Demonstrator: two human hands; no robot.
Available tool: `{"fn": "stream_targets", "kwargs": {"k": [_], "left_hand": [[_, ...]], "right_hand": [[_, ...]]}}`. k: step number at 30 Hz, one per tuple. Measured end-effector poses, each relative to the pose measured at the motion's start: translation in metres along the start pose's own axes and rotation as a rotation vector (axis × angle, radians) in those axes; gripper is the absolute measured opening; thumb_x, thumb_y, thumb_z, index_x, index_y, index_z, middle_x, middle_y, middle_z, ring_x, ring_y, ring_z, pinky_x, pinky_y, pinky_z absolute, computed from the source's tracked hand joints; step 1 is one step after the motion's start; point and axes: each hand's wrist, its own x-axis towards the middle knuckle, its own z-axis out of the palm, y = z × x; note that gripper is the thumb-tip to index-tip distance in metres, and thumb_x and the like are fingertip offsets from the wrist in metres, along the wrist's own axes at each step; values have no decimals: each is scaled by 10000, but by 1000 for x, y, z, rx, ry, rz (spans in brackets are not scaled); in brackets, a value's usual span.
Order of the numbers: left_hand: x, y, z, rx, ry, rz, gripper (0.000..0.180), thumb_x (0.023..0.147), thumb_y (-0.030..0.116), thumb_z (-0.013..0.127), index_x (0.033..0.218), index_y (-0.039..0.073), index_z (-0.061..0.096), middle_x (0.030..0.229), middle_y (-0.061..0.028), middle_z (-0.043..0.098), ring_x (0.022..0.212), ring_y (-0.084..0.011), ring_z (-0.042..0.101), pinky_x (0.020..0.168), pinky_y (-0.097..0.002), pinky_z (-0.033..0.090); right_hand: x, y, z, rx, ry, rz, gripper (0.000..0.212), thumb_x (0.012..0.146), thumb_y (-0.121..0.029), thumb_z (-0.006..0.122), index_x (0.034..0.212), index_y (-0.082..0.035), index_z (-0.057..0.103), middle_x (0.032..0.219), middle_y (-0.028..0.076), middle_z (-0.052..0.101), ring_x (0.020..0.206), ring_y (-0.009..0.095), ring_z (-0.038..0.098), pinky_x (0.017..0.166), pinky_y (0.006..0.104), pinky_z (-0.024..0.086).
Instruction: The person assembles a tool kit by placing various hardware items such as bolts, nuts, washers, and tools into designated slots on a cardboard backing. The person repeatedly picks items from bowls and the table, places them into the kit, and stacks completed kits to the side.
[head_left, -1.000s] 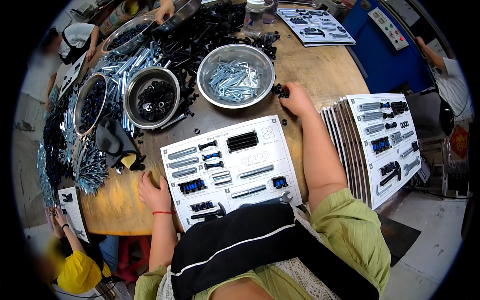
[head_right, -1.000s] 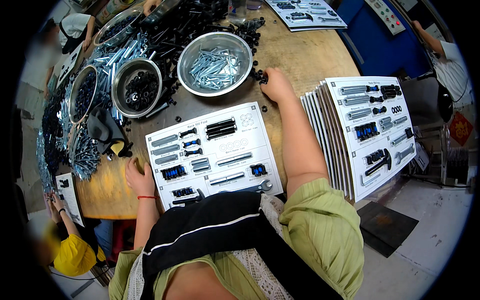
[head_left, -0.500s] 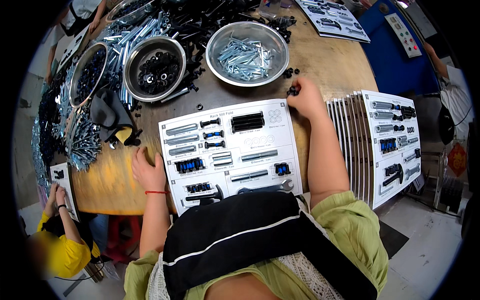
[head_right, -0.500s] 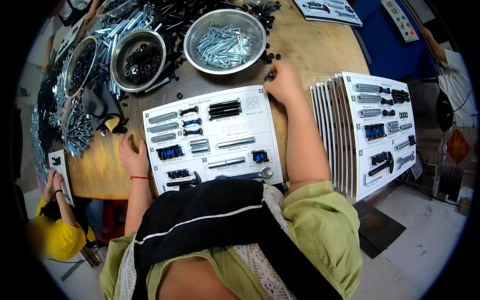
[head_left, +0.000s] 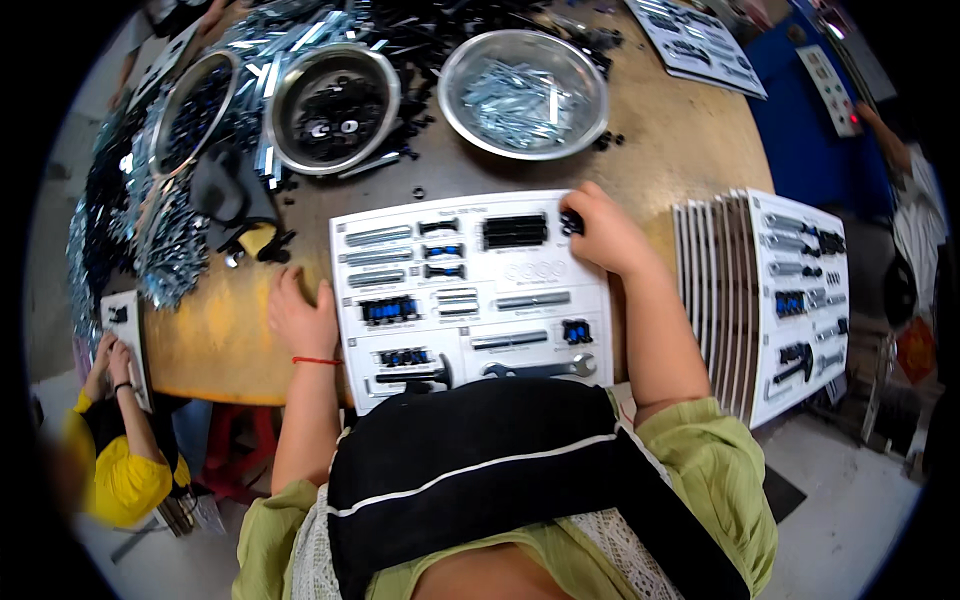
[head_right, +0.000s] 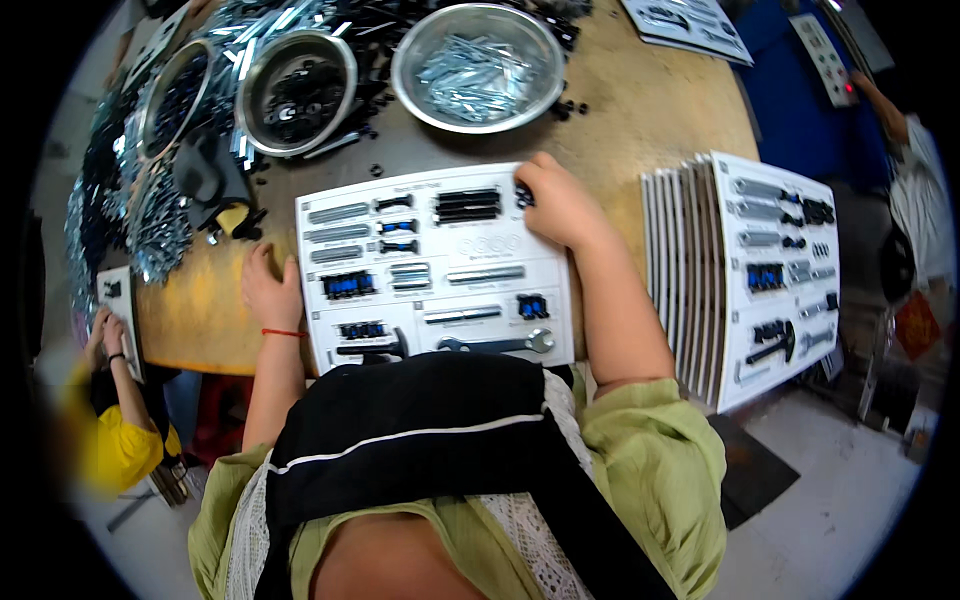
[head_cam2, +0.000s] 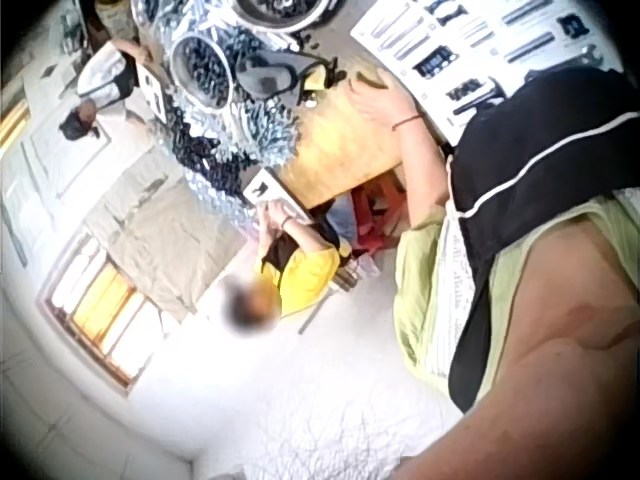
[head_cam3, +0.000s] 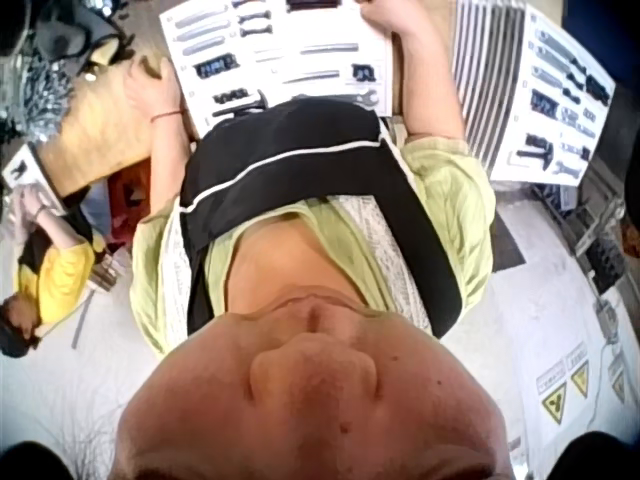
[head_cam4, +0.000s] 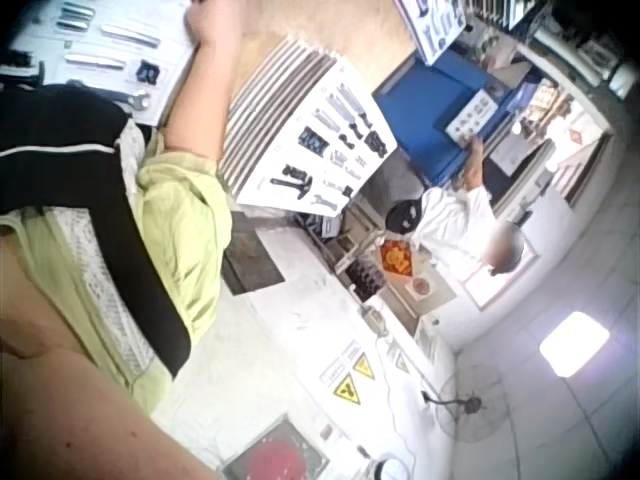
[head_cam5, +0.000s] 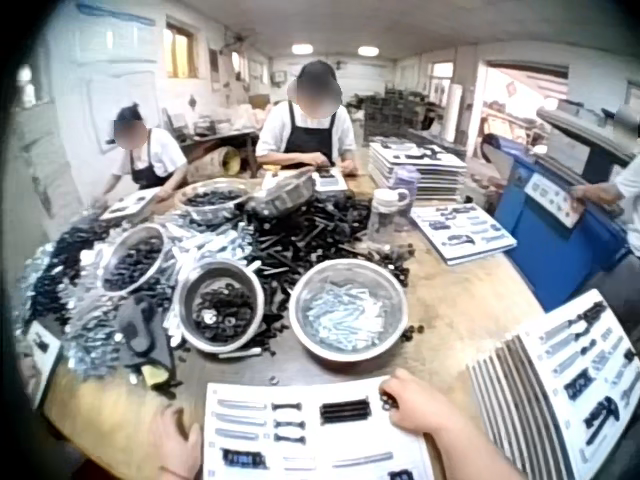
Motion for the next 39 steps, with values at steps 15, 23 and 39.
{"fn": "stream_targets", "kwargs": {"k": [15, 23, 39], "left_hand": [[167, 77, -21, -406, -24, 443, 129, 785, 162, 706, 880, 77, 726, 971, -100, 675, 963, -309, 629, 874, -404, 497], [221, 105, -8, 110, -210, 333, 232, 835, 249, 703, 1039, 151, 757, 1100, -91, 669, 1092, -289, 605, 944, -411, 493], [241, 85, 8, -151, -183, 249, 204, 882, 242, 663, 1000, 98, 746, 1021, -156, 702, 961, -336, 662, 891, -417, 511]], "right_hand": [[-71, 24, 56, 480, 524, 340, 112, 831, -47, 694, 922, 11, 665, 717, 9, 558, 646, 112, 511, 598, 258, 435], [-65, 28, 63, 244, 665, 255, 59, 826, -78, 669, 838, -21, 656, 690, 75, 576, 607, 183, 543, 585, 315, 450], [-66, 24, 51, 178, 672, 277, 63, 823, -101, 669, 841, -42, 659, 667, 78, 580, 587, 206, 557, 569, 330, 453]]}}
